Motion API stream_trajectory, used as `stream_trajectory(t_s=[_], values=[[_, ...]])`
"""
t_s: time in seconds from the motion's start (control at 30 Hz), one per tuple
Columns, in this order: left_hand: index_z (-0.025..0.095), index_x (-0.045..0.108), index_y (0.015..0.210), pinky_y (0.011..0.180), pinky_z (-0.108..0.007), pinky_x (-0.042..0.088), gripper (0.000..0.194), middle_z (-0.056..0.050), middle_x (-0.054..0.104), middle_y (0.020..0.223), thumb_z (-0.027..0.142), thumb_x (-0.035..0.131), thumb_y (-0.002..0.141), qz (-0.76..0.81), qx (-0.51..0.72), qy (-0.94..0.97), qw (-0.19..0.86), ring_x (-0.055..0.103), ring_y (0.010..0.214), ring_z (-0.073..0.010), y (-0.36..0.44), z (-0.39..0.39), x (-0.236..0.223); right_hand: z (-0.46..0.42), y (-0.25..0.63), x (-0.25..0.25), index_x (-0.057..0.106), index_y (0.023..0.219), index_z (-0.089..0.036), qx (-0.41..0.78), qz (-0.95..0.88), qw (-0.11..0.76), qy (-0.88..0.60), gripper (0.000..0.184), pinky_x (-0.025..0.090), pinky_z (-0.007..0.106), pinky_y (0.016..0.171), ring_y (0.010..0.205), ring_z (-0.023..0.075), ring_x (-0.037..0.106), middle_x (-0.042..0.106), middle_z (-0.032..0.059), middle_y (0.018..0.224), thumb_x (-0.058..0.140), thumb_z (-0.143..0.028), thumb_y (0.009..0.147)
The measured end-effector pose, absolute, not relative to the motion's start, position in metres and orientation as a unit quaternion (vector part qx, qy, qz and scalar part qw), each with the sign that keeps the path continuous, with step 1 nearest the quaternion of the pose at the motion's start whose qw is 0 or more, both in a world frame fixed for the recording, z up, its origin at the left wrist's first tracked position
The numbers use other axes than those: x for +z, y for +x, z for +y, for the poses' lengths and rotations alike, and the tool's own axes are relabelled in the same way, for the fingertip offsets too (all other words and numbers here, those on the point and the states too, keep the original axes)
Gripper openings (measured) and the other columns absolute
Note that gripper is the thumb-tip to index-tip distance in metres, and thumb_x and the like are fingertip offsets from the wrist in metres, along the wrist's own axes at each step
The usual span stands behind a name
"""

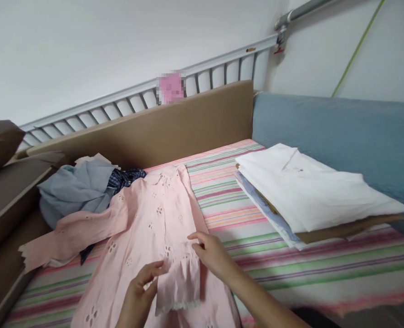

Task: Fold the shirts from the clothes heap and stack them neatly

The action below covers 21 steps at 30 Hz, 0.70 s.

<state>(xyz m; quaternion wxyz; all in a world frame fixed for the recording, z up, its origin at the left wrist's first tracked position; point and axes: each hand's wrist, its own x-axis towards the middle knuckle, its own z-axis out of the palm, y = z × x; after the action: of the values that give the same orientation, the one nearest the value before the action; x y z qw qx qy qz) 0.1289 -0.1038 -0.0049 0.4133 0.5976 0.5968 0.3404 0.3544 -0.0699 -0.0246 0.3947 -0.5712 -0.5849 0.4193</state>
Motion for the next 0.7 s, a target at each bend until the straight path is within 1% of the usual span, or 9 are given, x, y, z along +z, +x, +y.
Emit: stream_trajectory(t_s=[0.07,0.2,0.3,0.4,0.5,0.57,0.7], values=[[0.023,0.073,0.074,0.098,-0.043,0.039,0.022,-0.01,0.066,0.107,0.042,0.062,0.069,0.592,0.322,0.621,0.399,0.056,0.106,-0.0287,0.127,-0.108,0.001,-0.071,0.355,-0.022,0.067,0.099,-0.021,0.419,-0.584,0.391,-0.575,0.029,0.033,0.022,0.052,0.05,0.0106,0.046,0.055,-0.0027,0.056,0.049,-0.022,0.076],[0.023,0.072,0.075,0.098,-0.043,0.039,0.024,-0.009,0.066,0.108,0.043,0.059,0.072,0.594,0.292,0.611,0.434,0.057,0.107,-0.0276,0.134,-0.112,0.008,-0.068,0.361,-0.021,0.066,0.099,-0.02,0.432,-0.562,0.385,-0.591,0.029,0.035,0.022,0.052,0.049,0.0108,0.048,0.054,-0.0034,0.055,0.047,-0.023,0.077],[0.023,0.07,0.075,0.1,-0.043,0.037,0.023,-0.009,0.065,0.109,0.042,0.058,0.074,0.584,0.304,0.63,0.413,0.055,0.108,-0.0272,0.14,-0.112,0.004,-0.066,0.366,-0.024,0.066,0.099,-0.02,0.429,-0.563,0.361,-0.608,0.028,0.036,0.023,0.054,0.051,0.0114,0.051,0.056,-0.0029,0.057,0.048,-0.022,0.077],[0.022,0.07,0.069,0.097,-0.046,0.04,0.022,-0.01,0.066,0.106,0.041,0.058,0.073,0.576,0.289,0.649,0.405,0.057,0.106,-0.0286,0.14,-0.112,-0.004,-0.067,0.369,-0.028,0.067,0.095,-0.02,0.397,-0.579,0.304,-0.643,0.028,0.036,0.024,0.058,0.059,0.0132,0.054,0.06,-0.0004,0.063,0.05,-0.017,0.073],[0.023,0.071,0.076,0.098,-0.045,0.04,0.022,-0.009,0.064,0.11,0.04,0.057,0.075,0.573,0.259,0.657,0.414,0.056,0.108,-0.0279,0.137,-0.113,-0.012,-0.068,0.37,-0.03,0.068,0.098,-0.022,0.378,-0.598,0.275,-0.651,0.03,0.036,0.024,0.061,0.068,0.0153,0.057,0.065,0.0018,0.071,0.05,-0.018,0.074],[0.024,0.071,0.079,0.099,-0.044,0.039,0.022,-0.009,0.063,0.112,0.04,0.055,0.077,0.573,0.261,0.664,0.405,0.054,0.11,-0.0272,0.136,-0.114,-0.016,-0.069,0.37,-0.031,0.067,0.1,-0.023,0.368,-0.603,0.256,-0.66,0.032,0.037,0.026,0.064,0.073,0.017,0.059,0.067,0.0033,0.077,0.05,-0.018,0.074],[0.025,0.07,0.074,0.097,-0.046,0.041,0.021,-0.009,0.063,0.111,0.038,0.055,0.077,0.574,0.259,0.678,0.378,0.056,0.108,-0.0276,0.137,-0.12,-0.024,-0.069,0.371,-0.033,0.067,0.1,-0.022,0.354,-0.607,0.226,-0.675,0.032,0.038,0.029,0.071,0.086,0.0205,0.061,0.069,0.0063,0.093,0.049,-0.017,0.074]])
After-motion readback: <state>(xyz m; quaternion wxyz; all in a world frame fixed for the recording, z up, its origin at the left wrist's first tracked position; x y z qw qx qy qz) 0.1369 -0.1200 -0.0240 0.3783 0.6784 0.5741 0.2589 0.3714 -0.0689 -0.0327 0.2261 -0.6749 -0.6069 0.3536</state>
